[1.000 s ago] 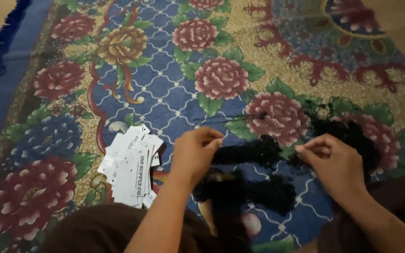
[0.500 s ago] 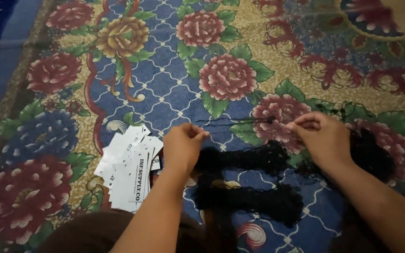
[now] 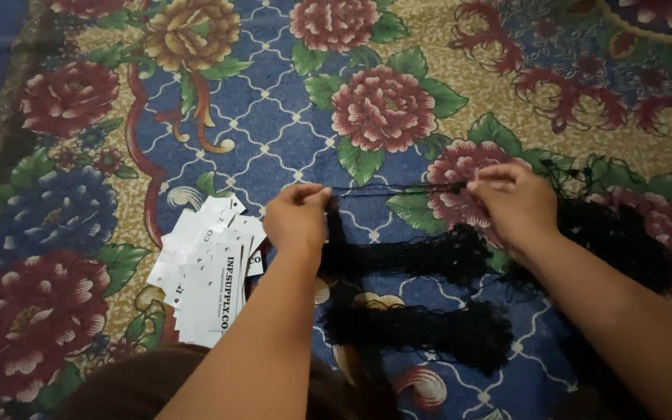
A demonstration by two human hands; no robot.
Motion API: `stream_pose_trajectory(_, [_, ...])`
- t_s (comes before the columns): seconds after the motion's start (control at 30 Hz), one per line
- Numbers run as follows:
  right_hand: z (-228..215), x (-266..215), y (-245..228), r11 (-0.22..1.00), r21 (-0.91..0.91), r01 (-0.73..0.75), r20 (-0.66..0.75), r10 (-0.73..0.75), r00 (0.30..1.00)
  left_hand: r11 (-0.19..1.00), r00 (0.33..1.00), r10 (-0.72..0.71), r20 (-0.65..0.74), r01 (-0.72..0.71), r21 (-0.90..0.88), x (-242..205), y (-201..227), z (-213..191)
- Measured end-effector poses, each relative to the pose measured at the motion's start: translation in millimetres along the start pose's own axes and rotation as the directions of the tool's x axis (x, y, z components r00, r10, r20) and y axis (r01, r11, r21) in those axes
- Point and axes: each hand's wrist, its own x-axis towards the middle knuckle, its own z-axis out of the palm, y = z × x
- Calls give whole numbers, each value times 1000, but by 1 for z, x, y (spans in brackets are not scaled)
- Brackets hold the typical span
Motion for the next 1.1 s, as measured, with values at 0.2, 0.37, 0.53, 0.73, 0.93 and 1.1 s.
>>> stream_pose_trajectory(0.2, [5, 5, -2, 997, 71, 29, -16, -28, 999, 985, 996, -86, -34, 80, -152, 10, -1, 8])
stream_pose_trajectory(0.37, [1, -6, -13, 988, 154, 12, -13, -11, 1000, 982, 993, -106, -43, 98, -164, 15, -1, 13])
stream_pose_trajectory(0.53, [-2, -8, -20, 984, 178, -22, -3, 23, 1000, 987, 989, -127, -76, 118, -110, 18, -3, 16])
stream_pose_trajectory(0.73, [-1, -6, -21, 978, 204, -34, 22, 31, 999, 988, 994, -92, -58, 83, -131, 15, 0, 10])
stream_pose_trajectory(0.93, [17, 18, 8, 999, -51, -10, -68, 6, 998, 987, 989, -141, -43, 138, -78, 17, 3, 4])
stream_pose_trajectory(1.1, [15, 19, 15, 943, -330, 45, -32, -59, 998, 981, 989, -147, 8, 147, -129, 21, 3, 1])
